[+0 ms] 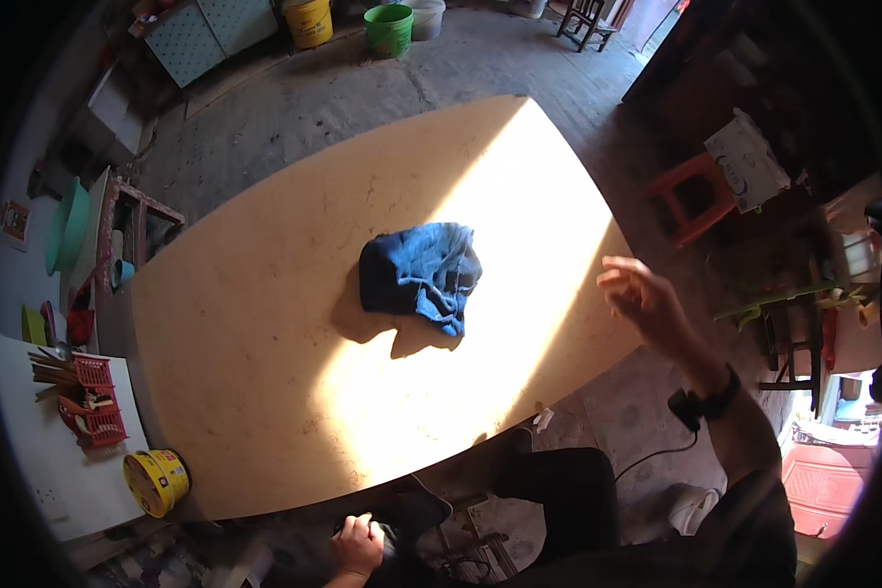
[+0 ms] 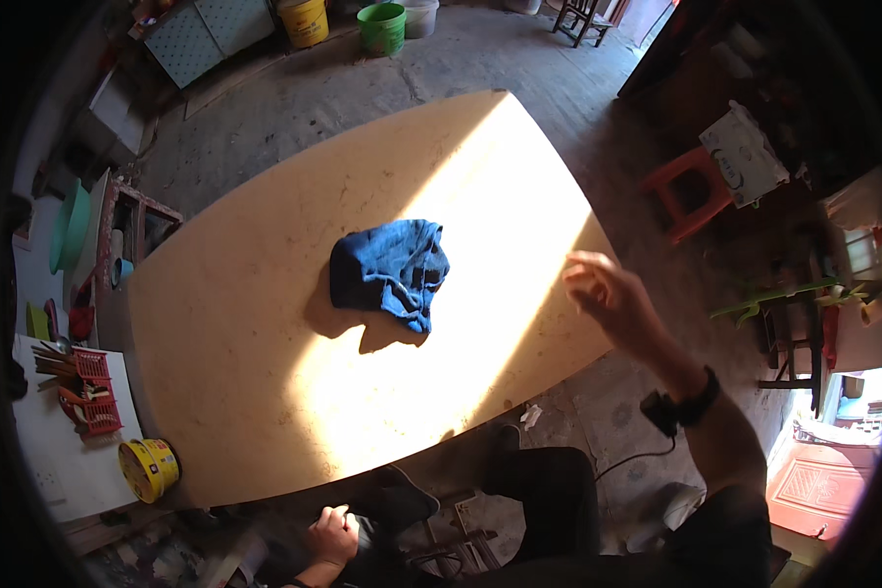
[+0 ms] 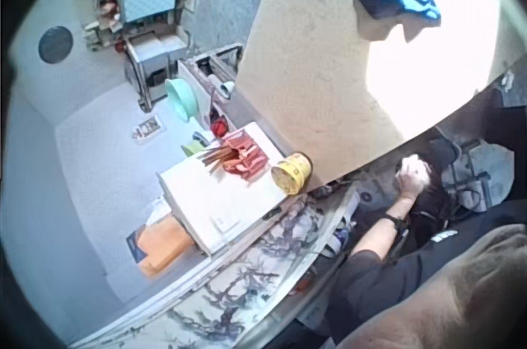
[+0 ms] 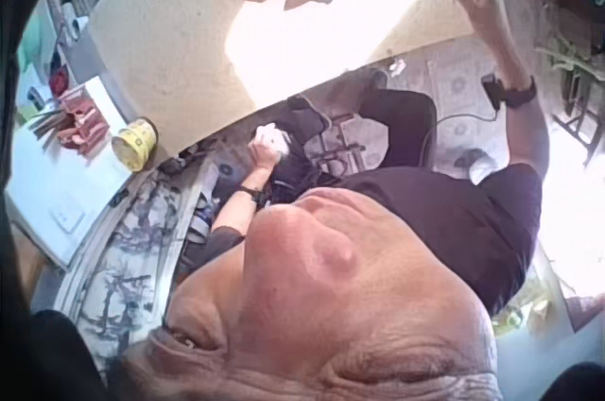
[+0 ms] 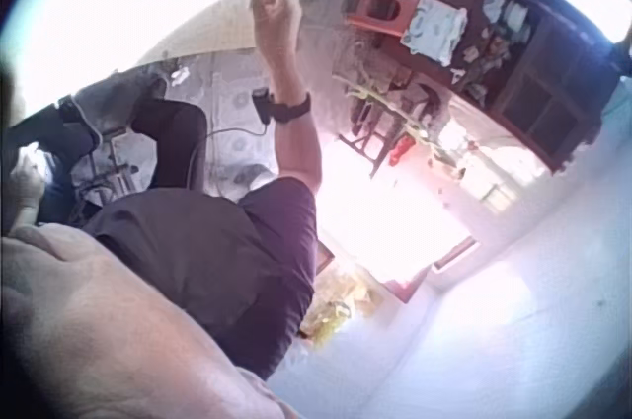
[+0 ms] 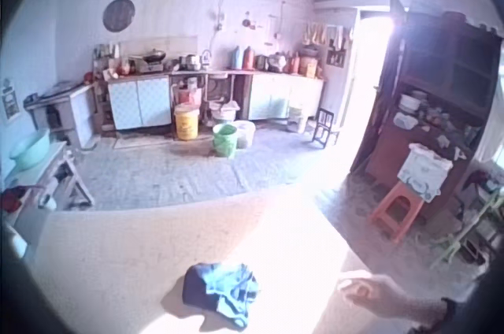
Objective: The person wipes a large wooden table surface with a blue cloth, moving a yellow tub and a red utensil basket aside to reach the edges. The person repeatedly wipes the tabletop and the adjacent white cabinet side, then returns the items to their original positions.
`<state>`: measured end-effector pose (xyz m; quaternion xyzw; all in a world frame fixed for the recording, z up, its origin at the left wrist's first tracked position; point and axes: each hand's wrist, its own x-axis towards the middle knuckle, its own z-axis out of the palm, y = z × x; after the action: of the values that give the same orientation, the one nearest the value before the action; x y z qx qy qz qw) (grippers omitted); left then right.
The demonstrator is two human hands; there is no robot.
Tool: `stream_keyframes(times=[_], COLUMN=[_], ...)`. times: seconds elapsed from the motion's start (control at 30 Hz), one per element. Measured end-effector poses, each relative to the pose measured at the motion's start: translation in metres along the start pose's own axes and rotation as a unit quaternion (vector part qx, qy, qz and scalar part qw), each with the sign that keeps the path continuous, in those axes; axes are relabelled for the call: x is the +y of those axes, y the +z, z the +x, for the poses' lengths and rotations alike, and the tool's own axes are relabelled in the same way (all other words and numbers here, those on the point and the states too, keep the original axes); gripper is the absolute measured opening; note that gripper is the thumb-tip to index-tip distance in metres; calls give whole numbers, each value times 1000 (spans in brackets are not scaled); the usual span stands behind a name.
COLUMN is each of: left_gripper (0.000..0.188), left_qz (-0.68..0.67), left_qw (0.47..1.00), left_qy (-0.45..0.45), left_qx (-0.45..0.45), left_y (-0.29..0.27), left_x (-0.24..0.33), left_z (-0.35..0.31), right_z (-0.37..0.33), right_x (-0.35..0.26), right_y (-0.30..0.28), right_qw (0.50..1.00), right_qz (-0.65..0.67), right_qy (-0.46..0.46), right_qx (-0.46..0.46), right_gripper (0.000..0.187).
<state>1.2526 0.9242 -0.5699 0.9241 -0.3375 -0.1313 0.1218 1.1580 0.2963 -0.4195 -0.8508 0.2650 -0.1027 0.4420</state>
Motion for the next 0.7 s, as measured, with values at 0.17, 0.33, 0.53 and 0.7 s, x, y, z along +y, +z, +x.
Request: stream_keyframes(times=[0.17,0.33,0.53,0.7], left_gripper=[20,49,46,37], left_qz=[-53,-66,-117,-256], left_qw=[984,913,954,893], left_qy=[-31,51,0,-224], left_qx=[-166,-399,-275,-295], left_y=[-18,-97,-202,-239], left_x=[32,74,156,228], left_z=[-19,10,74,83], right_z=[-171,-298,-343,-383], right_x=[-60,-166,-238,-310], right_y=[-65,-163,-311,-491], right_qw=[958,981,971,885], right_qz=[149,-61,-44,-161], right_qy=[237,172,98,-224], right_qx=[64,63,211,376], right_gripper=[36,23,33,56])
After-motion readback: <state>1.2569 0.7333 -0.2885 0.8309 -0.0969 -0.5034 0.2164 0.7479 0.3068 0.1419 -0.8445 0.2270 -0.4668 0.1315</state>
